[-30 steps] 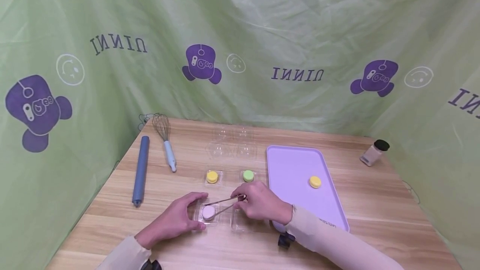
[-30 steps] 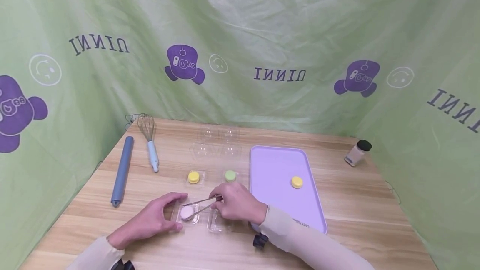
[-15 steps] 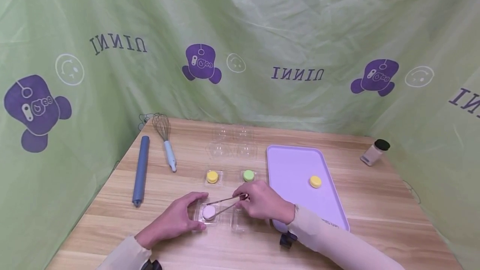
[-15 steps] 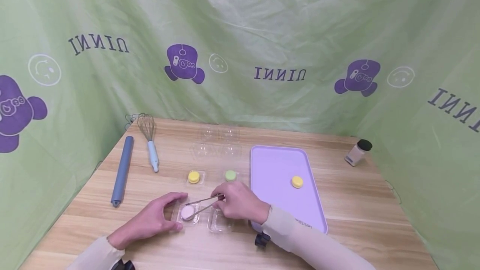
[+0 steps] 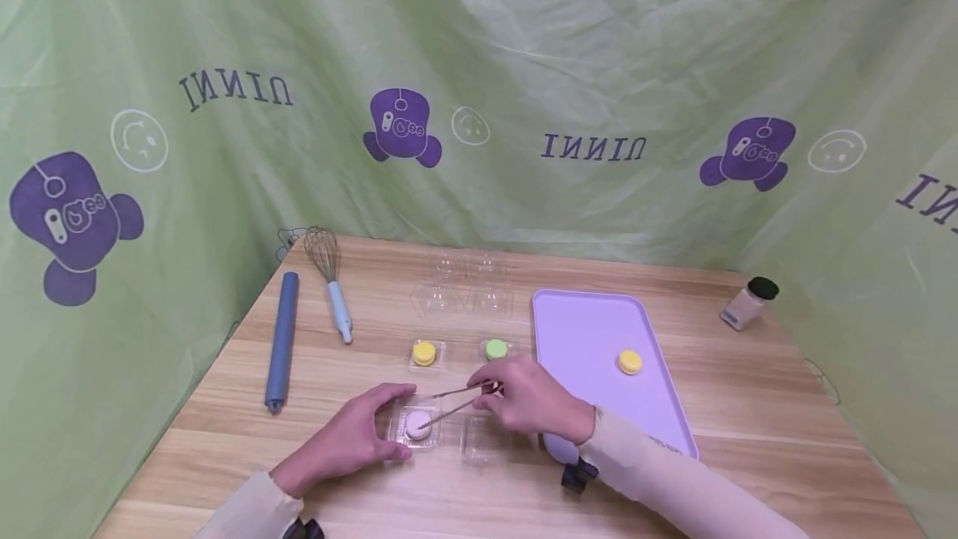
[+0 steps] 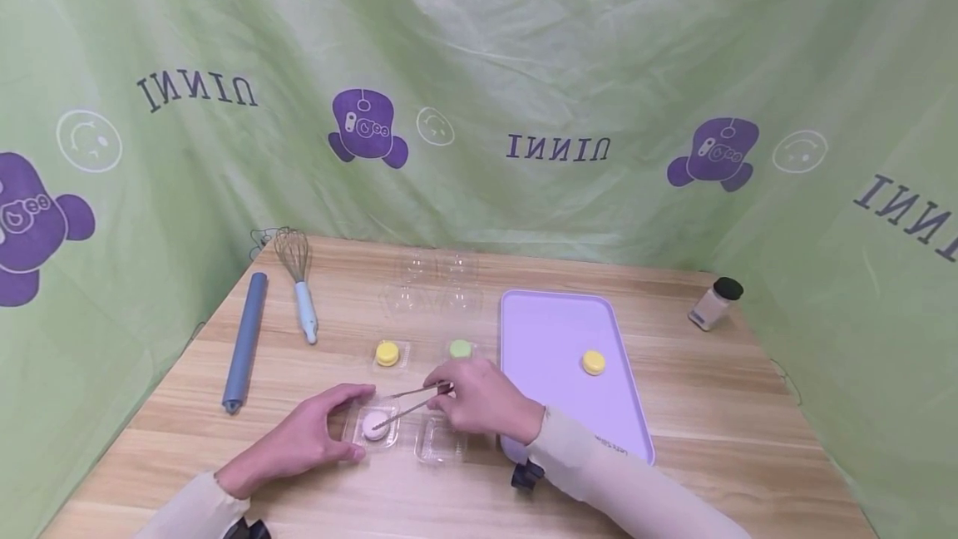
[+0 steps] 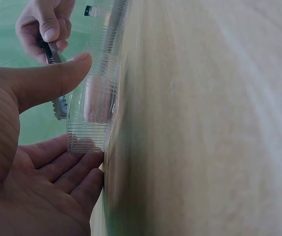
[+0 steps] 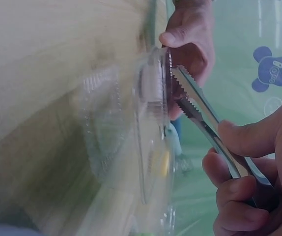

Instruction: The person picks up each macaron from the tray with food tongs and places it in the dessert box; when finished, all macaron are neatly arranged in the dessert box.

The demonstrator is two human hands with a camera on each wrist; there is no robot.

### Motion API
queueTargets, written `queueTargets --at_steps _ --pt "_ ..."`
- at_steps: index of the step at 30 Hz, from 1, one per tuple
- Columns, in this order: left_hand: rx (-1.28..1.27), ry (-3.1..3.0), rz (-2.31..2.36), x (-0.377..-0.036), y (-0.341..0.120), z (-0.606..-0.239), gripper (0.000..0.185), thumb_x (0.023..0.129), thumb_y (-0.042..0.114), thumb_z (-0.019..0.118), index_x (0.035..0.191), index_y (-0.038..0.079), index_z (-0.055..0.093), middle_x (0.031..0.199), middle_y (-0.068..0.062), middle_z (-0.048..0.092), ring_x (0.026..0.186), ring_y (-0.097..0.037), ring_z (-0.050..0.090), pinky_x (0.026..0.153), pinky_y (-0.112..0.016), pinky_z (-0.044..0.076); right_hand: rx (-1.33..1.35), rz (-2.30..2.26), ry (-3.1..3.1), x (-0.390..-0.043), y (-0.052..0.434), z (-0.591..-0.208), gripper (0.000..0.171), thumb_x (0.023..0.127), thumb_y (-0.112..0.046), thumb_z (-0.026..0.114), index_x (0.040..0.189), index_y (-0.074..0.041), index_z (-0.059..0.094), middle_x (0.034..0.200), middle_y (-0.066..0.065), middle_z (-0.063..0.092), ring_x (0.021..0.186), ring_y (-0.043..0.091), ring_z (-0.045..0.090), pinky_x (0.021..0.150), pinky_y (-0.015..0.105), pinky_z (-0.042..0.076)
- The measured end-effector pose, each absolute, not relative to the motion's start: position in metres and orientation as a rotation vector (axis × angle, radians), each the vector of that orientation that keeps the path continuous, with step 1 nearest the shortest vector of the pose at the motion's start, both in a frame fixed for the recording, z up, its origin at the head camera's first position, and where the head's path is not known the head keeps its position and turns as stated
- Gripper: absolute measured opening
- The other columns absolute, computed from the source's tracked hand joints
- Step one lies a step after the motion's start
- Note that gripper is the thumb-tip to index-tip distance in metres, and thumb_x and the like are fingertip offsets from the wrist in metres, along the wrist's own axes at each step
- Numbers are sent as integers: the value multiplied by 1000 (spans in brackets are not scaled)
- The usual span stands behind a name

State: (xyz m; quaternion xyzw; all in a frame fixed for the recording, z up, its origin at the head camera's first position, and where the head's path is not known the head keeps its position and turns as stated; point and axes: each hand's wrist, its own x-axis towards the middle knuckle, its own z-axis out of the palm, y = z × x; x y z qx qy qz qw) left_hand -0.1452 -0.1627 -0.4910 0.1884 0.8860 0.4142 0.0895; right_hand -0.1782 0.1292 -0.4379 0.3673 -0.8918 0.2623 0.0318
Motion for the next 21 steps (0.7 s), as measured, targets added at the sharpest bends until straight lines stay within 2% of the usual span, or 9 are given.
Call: queueTargets --at_steps 5,12,21 --pt "564 2635 1229 -145 -163 -491 86 68 33 91 143 13 54 144 -5 60 137 -33 54 117 -60 40 1081 827 -2719 -181 135 -435 18 84 -19 82 102 -15 79 83 -8 75 74 -3 63 67 11 53" --pt "572 2623 1231 -146 -162 -490 87 67 32 91 143 12 54 145 -5 60 137 -33 54 117 -60 40 1038 977 -2629 -184 149 -429 18 85 -14 81 103 -10 78 91 3 80 78 3 72 69 15 60" --pt "575 2614 1226 -146 -162 -489 88 67 32 91 144 12 53 145 -5 60 138 -33 53 118 -60 38 868 1031 -2592 -189 172 -420 18 85 -13 81 102 -10 79 87 -4 77 73 -2 64 64 16 58"
